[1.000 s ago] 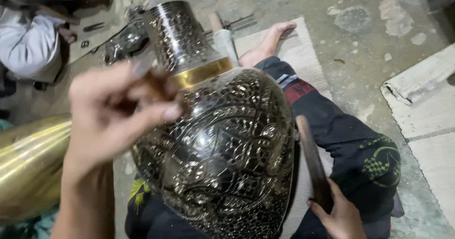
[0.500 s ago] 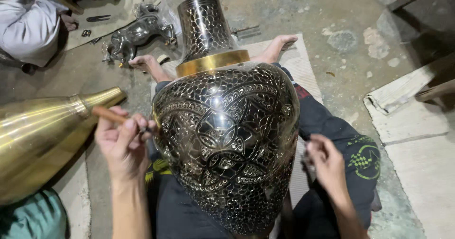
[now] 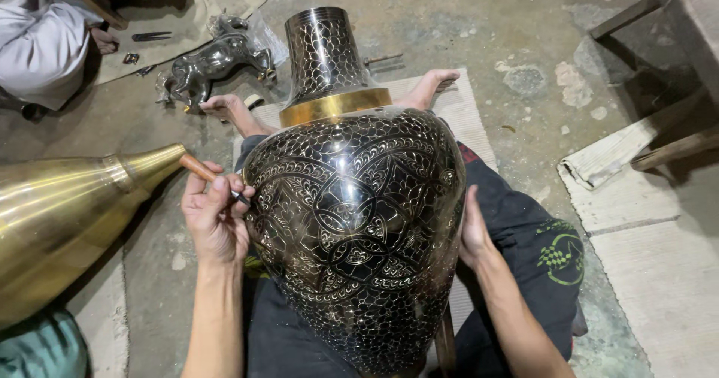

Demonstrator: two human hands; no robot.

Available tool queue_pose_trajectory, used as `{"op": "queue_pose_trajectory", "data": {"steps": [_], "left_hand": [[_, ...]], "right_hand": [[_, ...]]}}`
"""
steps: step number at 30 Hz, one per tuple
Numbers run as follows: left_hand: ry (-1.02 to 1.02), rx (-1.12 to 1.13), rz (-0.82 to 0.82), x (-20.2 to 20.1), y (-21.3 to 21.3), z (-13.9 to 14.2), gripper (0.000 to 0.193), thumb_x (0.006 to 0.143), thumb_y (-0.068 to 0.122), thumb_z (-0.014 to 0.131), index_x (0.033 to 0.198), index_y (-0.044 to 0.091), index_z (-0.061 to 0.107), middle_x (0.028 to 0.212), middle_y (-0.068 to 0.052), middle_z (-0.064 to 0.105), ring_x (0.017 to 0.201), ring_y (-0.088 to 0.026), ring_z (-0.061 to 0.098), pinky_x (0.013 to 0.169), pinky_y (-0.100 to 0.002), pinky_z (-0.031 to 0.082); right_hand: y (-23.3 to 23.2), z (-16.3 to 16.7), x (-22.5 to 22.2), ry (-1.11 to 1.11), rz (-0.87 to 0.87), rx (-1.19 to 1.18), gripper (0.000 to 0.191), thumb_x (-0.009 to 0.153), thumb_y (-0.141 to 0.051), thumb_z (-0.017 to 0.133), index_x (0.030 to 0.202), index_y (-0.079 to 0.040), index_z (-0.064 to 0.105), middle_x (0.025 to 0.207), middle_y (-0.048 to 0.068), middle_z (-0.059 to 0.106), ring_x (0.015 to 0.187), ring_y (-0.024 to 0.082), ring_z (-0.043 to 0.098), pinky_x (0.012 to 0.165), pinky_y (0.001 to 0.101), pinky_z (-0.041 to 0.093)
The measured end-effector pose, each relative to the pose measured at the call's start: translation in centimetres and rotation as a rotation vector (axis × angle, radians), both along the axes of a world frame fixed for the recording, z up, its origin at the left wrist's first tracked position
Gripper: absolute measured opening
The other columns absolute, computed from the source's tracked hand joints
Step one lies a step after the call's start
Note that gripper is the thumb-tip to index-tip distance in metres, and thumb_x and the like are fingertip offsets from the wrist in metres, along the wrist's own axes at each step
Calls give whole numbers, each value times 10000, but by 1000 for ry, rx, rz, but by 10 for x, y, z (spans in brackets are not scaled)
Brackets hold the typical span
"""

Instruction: The person sits on the floor with a large engraved metal vase on their lap, holding a small chisel against the vase surface and striking it with a wooden mallet to chase decorative patterns into the metal, repositioning the chisel across different areas of the design.

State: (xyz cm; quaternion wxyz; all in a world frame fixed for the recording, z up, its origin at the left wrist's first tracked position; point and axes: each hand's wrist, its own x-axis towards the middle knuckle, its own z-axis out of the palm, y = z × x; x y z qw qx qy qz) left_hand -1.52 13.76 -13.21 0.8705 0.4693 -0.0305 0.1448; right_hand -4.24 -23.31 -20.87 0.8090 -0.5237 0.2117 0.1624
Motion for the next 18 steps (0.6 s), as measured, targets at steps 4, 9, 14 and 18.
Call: {"op": "queue_pose_trajectory", "data": {"steps": [4,9,14,18], "left_hand": [[15,-49,5,3,-1,4,206,1025,81,699,1203,22,615,915,-124,661,792,-177,680,668,-222,582],[34,-97,-20,13,-1,9,159,1036,68,670,1178,29,611,938,-101,653,810,-173,689,671,-204,583],[118,-174,-51,32,-1,10,125,1052,94,629,1147,17,602,940,-67,643,832,-133,685,744,-194,588],[202,-172,-60,46,-5,11,126,1050,123,626,1123,23,606,925,-57,663,792,-97,672,648,-144,515]], "right_hand": [[7,1,1,127,-21,-8,1034,868,-832,187,1578,-94,333,1364,255,495,1194,318,492,978,585,484],[6,-4,-13,5,-66,95,916,868,-768,289,1528,-134,349,1330,40,563,1173,199,587,991,437,514],[-8,-21,-41,14,-116,-117,943,1086,-728,304,1491,69,603,1037,116,457,832,247,385,755,440,299],[-14,-25,-64,-150,-78,-152,860,1046,-680,301,1460,26,567,1129,117,567,946,213,521,855,369,431]]}}
